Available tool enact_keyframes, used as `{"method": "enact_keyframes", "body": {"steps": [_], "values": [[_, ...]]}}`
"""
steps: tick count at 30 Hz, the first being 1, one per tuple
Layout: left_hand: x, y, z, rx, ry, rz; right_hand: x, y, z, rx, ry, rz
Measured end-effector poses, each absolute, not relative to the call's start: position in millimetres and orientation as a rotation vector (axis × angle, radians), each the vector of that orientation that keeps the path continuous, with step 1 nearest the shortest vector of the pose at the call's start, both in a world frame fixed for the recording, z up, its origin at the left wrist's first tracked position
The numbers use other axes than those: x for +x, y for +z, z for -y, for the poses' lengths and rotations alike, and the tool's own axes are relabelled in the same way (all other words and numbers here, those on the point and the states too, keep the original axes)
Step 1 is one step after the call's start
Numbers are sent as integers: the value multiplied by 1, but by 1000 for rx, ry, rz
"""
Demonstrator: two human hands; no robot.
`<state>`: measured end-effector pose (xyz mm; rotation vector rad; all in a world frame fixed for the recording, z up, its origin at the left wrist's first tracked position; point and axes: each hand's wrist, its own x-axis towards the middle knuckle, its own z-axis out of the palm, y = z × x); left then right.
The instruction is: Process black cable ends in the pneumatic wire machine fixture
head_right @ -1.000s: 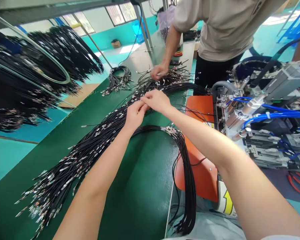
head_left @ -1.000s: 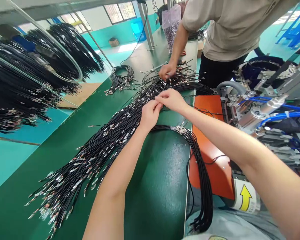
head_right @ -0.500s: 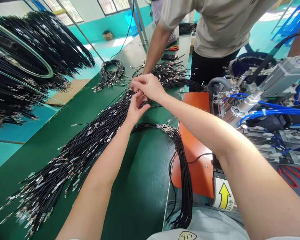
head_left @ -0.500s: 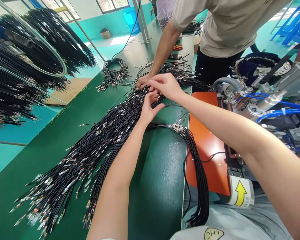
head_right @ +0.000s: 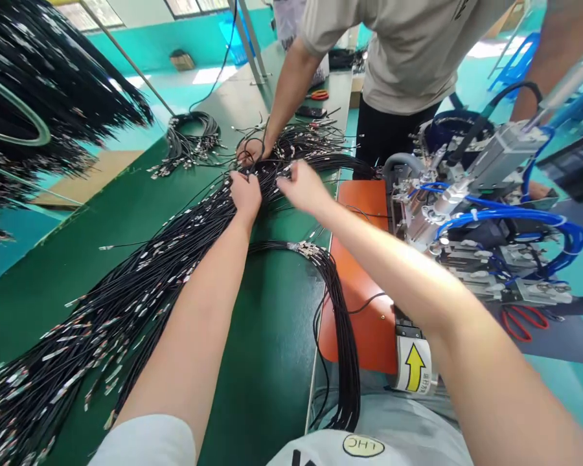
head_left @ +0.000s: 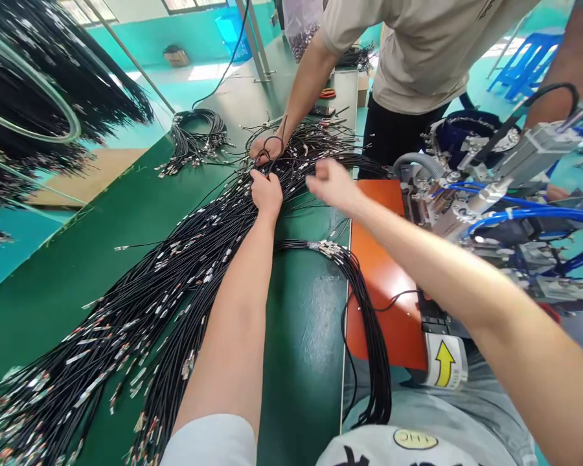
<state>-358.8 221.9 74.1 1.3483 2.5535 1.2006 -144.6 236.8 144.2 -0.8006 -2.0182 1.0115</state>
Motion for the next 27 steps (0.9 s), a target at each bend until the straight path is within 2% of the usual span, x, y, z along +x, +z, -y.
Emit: {"method": "enact_keyframes", "body": {"steps": [4,8,11,14,16,20,27], "values": [[-335,74,-231,1499,985,-2672,-40,99,-97,-900,708,2515],[-340,74,-177,1696,832,-2661,23,80,-26,-1097,583,2648],[-373,67,-92,1890,417,-2854,39,75,-14,-1142,569,2641],[-405,59,-16,1570,52,-3170,43,67,-12,-1173,534,2651],[-417,57,9,1437,-93,-3150,44,60,-14,-1176,544,2635],[-428,66,1,1554,-235,-2965,47,46,-18,-1113,617,2549],[-468,100,-60,1723,-320,-2912,41,24,-18,-1032,677,2492]]}}
